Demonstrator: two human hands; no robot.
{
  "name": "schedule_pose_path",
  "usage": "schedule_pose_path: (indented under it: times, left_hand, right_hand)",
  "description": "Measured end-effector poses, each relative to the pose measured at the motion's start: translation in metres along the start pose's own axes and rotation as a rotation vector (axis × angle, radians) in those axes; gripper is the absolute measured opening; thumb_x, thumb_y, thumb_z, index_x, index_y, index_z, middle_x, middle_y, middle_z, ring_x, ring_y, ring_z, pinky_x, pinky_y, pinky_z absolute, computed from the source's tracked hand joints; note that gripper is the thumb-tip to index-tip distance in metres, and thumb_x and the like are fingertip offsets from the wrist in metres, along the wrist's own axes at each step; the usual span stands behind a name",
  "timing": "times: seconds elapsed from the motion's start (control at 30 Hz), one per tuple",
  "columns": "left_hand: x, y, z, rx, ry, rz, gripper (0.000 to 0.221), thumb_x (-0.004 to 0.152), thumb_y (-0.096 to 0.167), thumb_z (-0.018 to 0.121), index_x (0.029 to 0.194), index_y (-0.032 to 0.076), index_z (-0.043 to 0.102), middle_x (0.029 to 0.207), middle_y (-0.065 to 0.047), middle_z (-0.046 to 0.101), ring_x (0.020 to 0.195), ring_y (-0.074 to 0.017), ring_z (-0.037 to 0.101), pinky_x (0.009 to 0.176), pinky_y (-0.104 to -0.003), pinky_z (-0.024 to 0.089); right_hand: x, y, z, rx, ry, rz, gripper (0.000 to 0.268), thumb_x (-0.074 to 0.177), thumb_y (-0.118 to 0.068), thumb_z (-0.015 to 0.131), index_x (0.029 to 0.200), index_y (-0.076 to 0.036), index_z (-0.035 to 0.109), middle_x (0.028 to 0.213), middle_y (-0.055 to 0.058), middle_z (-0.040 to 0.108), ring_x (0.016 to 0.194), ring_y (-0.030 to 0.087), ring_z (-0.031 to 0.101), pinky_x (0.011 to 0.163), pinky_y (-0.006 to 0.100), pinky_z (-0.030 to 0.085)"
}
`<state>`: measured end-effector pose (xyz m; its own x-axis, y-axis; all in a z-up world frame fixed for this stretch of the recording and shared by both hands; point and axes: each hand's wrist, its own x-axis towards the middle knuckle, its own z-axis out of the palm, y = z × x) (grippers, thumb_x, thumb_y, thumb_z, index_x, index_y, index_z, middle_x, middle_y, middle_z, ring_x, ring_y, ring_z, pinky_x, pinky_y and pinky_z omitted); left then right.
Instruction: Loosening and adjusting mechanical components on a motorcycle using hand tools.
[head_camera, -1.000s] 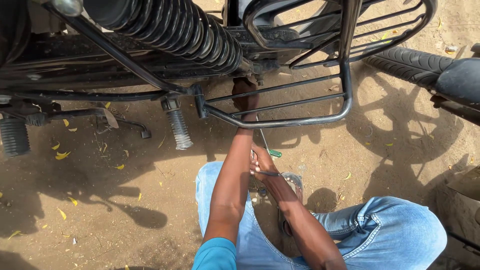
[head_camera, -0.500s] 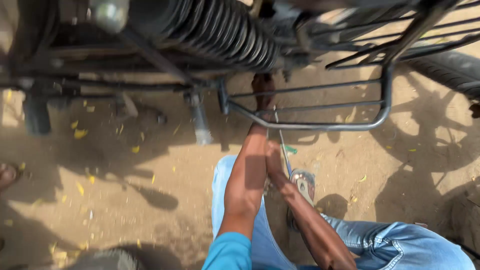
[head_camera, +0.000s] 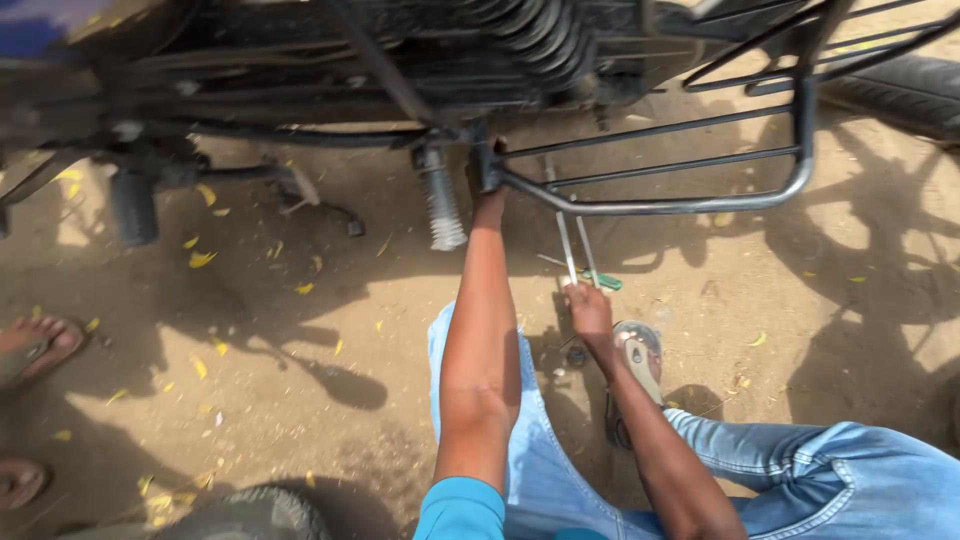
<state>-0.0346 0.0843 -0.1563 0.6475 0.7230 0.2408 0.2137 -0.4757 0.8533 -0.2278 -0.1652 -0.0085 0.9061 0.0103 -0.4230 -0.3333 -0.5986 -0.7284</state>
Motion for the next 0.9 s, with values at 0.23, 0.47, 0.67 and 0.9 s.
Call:
schedule_pose_path:
  times: [0.23, 0.47, 0.67, 0.9]
  left_hand:
    - [0.021, 0.121, -0.178, -0.006, 0.144, -0.026, 0.041, 0.093, 0.016, 0.065, 0.13, 0.0, 0.059, 0.116, -0.023, 0.067, 0.106, -0.0392, 0.064, 0.087, -0.05, 0.052]
    - [0.068, 0.085, -0.208, -0.263, 0.099, -0.253, 0.026, 0.098, 0.005, 0.063, 0.123, 0.001, 0.066, 0.114, -0.019, 0.072, 0.103, -0.0333, 0.07, 0.087, -0.047, 0.055]
    - [0.089, 0.077, -0.186, -0.822, 0.116, -0.333, 0.018, 0.095, 0.002, 0.067, 0.113, 0.0, 0.072, 0.111, -0.017, 0.075, 0.099, -0.0284, 0.071, 0.09, -0.044, 0.057]
    - [0.095, 0.107, -0.194, -0.564, 0.186, -0.403, 0.021, 0.091, 0.011, 0.075, 0.111, 0.003, 0.075, 0.111, -0.013, 0.078, 0.103, -0.0254, 0.074, 0.091, -0.037, 0.055]
  right_hand:
    - [-0.002, -0.018, 0.01, 0.181, -0.141, 0.046, 0.041, 0.104, -0.035, 0.058, 0.071, -0.009, 0.058, 0.058, -0.005, 0.047, 0.051, 0.007, 0.038, 0.047, 0.029, 0.028]
    - [-0.011, -0.046, 0.023, 0.071, -0.226, 0.042, 0.045, 0.107, -0.036, 0.056, 0.07, -0.01, 0.057, 0.055, -0.004, 0.044, 0.046, 0.007, 0.033, 0.045, 0.029, 0.024]
    - [-0.009, -0.033, 0.035, -0.029, -0.256, 0.078, 0.045, 0.108, -0.034, 0.05, 0.069, -0.012, 0.059, 0.052, -0.001, 0.046, 0.042, 0.01, 0.03, 0.042, 0.029, 0.024]
    - [-0.005, -0.03, 0.037, -0.041, -0.241, 0.07, 0.045, 0.108, -0.033, 0.049, 0.069, -0.011, 0.059, 0.053, -0.001, 0.046, 0.042, 0.01, 0.031, 0.041, 0.029, 0.025]
